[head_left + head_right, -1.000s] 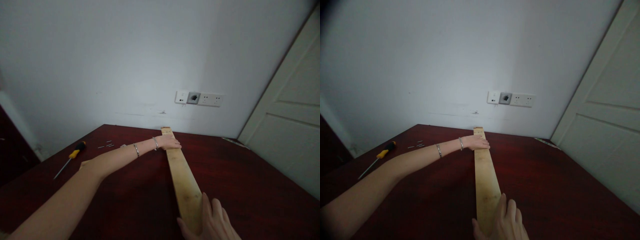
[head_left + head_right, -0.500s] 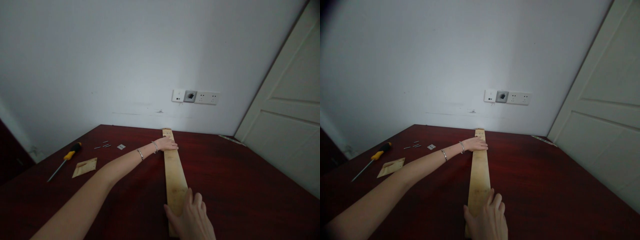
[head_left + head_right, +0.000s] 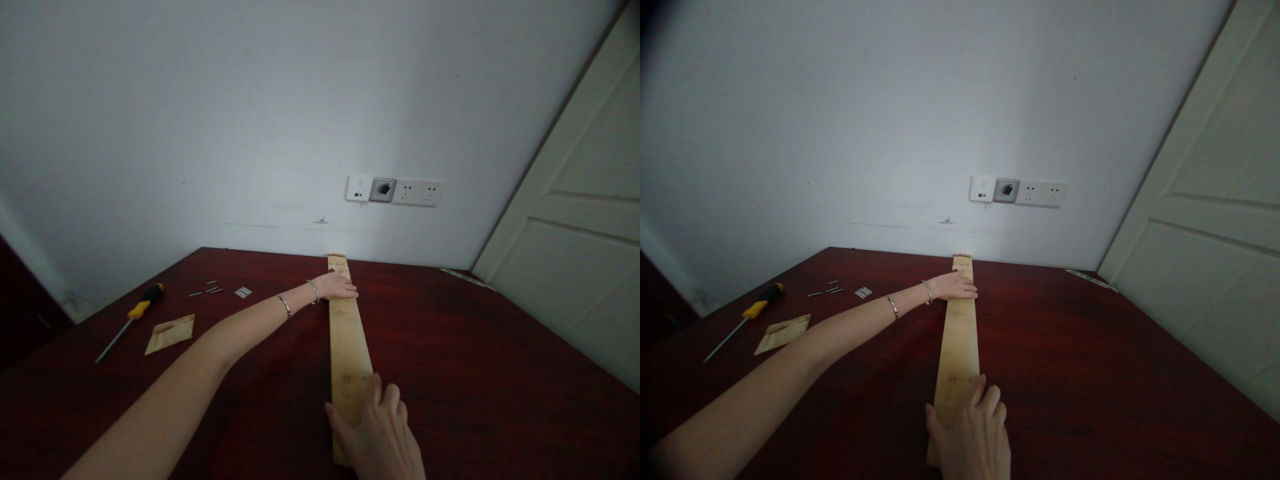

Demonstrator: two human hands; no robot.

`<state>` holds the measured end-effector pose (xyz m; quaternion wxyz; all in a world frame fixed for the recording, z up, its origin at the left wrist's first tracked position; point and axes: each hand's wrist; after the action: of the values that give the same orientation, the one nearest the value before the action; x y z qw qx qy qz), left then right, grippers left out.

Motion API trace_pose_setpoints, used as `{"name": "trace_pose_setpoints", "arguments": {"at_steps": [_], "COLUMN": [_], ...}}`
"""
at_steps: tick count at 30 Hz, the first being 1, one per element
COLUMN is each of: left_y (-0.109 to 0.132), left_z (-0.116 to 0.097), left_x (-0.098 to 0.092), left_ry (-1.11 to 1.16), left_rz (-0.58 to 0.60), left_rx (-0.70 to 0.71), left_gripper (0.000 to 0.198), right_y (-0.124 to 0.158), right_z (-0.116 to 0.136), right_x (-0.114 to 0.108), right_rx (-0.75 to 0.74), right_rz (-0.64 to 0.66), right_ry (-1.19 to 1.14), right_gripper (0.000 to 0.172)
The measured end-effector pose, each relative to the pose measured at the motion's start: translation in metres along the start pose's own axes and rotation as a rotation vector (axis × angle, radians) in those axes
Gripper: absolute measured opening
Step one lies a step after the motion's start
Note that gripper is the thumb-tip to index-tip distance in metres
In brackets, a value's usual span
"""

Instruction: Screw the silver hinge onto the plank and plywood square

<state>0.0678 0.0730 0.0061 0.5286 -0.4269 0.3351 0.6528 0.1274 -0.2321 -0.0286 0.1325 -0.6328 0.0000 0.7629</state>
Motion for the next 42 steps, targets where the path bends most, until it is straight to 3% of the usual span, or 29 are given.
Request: {"name": "trace_pose_setpoints", "arguments": {"at_steps": [9, 13, 18, 25, 30, 33, 36, 38, 42], "left_y": [0.000, -0.002, -0.004, -0.006, -0.001, 0.011, 0.033, 0.054, 0.115], "left_z": [-0.001, 0.001, 0.000, -0.005, -0.010, -0.006, 0.009, 0.024, 0.056], "left_x": [-0.003, -0.001, 0.000, 0.003, 0.002, -0.003, -0.011, -0.018, -0.032], "left_ry": [0.059, 0.055, 0.039, 0.053, 0.020, 0.032, 0.077, 0.113, 0.161], "left_rz": [-0.036, -0.062, -0.050, -0.041, -0.020, -0.037, 0.013, 0.062, 0.145], "left_rx": [-0.009, 0.009, 0.023, -0.043, -0.115, -0.181, -0.280, -0.363, -0.472], "left_gripper": [0.048, 0.048, 0.046, 0.043, 0.049, 0.065, 0.081, 0.083, 0.065], "right_y": [0.004, 0.005, 0.003, 0.004, 0.004, -0.003, -0.020, -0.036, -0.078], "right_z": [0.002, 0.001, -0.010, -0.015, -0.024, -0.032, -0.040, -0.043, -0.032], "right_x": [0.010, 0.010, 0.009, 0.013, 0.017, 0.010, -0.013, -0.035, -0.073], "right_rx": [-0.034, -0.008, -0.049, -0.045, -0.172, -0.233, -0.297, -0.406, -0.707], "right_rz": [-0.145, -0.135, -0.094, -0.142, -0.119, -0.177, -0.318, -0.339, -0.176], "right_ry": [0.075, 0.062, -0.033, -0.063, -0.109, -0.093, -0.064, -0.083, -0.179], "right_gripper": [0.064, 0.071, 0.065, 0.062, 0.061, 0.073, 0.087, 0.079, 0.057]}}
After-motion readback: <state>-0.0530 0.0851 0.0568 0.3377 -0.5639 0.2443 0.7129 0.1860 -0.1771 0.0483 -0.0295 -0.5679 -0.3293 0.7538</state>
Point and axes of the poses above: each hand's wrist, its own y-axis away from the middle knuckle, its own x-axis out of the palm, z = x × y, and after that the axes turned 7 degrees about -x, right-handed
